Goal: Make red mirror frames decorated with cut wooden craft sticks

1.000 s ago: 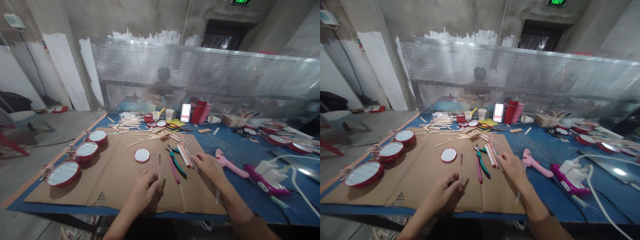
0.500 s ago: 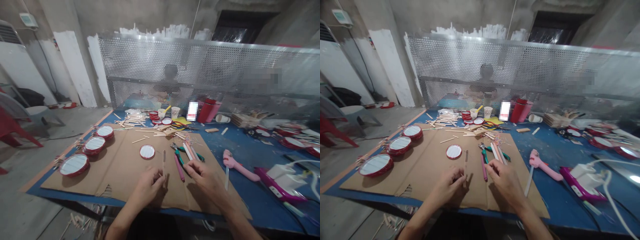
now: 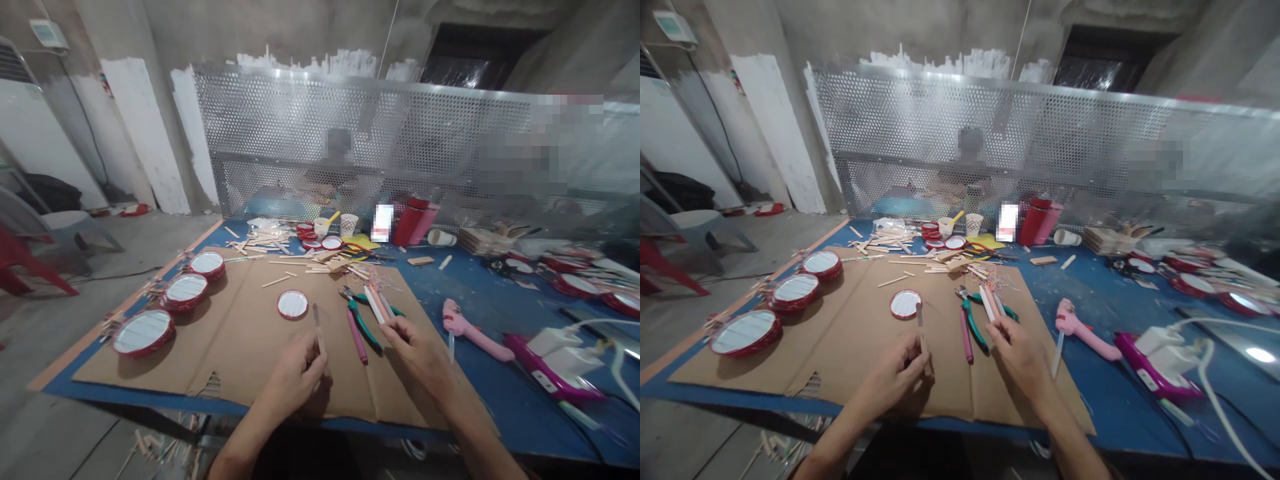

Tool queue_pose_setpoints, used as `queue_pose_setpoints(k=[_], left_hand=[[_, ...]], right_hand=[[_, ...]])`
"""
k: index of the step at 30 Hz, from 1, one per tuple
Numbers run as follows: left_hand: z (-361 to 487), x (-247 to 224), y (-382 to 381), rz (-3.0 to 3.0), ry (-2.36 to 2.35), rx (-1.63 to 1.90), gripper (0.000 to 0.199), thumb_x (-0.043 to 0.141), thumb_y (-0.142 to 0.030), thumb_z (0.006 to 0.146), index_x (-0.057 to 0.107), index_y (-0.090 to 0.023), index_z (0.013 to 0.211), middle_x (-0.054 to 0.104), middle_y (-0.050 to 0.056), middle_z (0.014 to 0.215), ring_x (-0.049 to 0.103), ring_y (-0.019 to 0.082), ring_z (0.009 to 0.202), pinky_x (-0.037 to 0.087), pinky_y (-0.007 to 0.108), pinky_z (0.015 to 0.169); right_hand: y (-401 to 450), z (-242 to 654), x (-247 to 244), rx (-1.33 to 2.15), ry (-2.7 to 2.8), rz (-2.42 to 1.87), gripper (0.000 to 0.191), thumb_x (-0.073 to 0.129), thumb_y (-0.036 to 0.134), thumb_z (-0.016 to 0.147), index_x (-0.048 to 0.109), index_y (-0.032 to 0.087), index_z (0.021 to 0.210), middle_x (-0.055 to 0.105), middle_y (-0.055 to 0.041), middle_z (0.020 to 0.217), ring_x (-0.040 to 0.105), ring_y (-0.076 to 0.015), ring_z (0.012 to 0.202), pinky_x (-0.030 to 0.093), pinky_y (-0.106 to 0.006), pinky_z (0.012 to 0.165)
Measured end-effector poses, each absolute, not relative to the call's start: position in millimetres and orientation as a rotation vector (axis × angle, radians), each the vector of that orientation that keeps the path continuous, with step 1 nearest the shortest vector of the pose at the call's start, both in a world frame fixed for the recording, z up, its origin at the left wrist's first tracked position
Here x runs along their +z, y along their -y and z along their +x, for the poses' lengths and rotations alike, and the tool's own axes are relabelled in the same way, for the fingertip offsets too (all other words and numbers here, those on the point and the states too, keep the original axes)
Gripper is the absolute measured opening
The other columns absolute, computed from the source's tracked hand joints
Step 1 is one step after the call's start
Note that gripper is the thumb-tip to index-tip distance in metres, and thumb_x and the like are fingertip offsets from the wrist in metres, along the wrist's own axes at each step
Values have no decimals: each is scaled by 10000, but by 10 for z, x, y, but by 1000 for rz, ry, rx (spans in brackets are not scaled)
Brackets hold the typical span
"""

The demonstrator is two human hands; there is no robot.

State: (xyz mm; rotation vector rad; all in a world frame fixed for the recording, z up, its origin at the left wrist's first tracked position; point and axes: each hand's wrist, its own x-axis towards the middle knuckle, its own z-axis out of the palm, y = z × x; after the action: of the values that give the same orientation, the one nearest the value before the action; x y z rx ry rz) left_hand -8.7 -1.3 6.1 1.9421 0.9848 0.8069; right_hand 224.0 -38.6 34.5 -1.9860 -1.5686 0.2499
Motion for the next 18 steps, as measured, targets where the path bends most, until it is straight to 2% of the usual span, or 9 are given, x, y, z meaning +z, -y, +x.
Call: queue_pose_setpoints(k=[5, 9, 15, 18], left_hand=[[-87, 47, 8, 1916, -925, 786, 180, 423, -232, 863, 524, -190, 720, 642, 49, 799, 542, 187, 844, 385, 295, 776], [-86, 40, 7, 1912, -924, 761, 199, 412, -216, 861, 519, -192, 696, 651, 47, 795, 541, 191, 845, 382, 297, 782], [-90, 73, -13, 2011, -1015, 737, 195, 468, -243, 832, 555, -186, 668, 620, 46, 720, 501, 196, 782, 363, 299, 731], [-83, 62, -19, 2001, -1013, 761, 211, 450, -235, 840, 547, -190, 659, 633, 35, 707, 509, 189, 777, 361, 302, 754]], right_hand=[[297, 2396, 315, 69, 1657, -1998, 348, 387, 408, 877, 647, 216, 748, 674, -35, 717, 608, -194, 698, 390, -279, 619], [187, 2468, 247, -162, 1834, -1943, 331, 360, 322, 915, 663, 204, 854, 683, -66, 874, 618, -209, 831, 414, -312, 740], [22, 2417, 273, -265, 1958, -2020, 294, 385, 284, 929, 668, 213, 896, 681, -65, 875, 625, -209, 847, 426, -305, 733], [22, 2305, 315, -290, 1956, -2080, 312, 416, 257, 911, 633, 187, 1124, 693, -100, 932, 635, -226, 863, 429, -310, 723]])
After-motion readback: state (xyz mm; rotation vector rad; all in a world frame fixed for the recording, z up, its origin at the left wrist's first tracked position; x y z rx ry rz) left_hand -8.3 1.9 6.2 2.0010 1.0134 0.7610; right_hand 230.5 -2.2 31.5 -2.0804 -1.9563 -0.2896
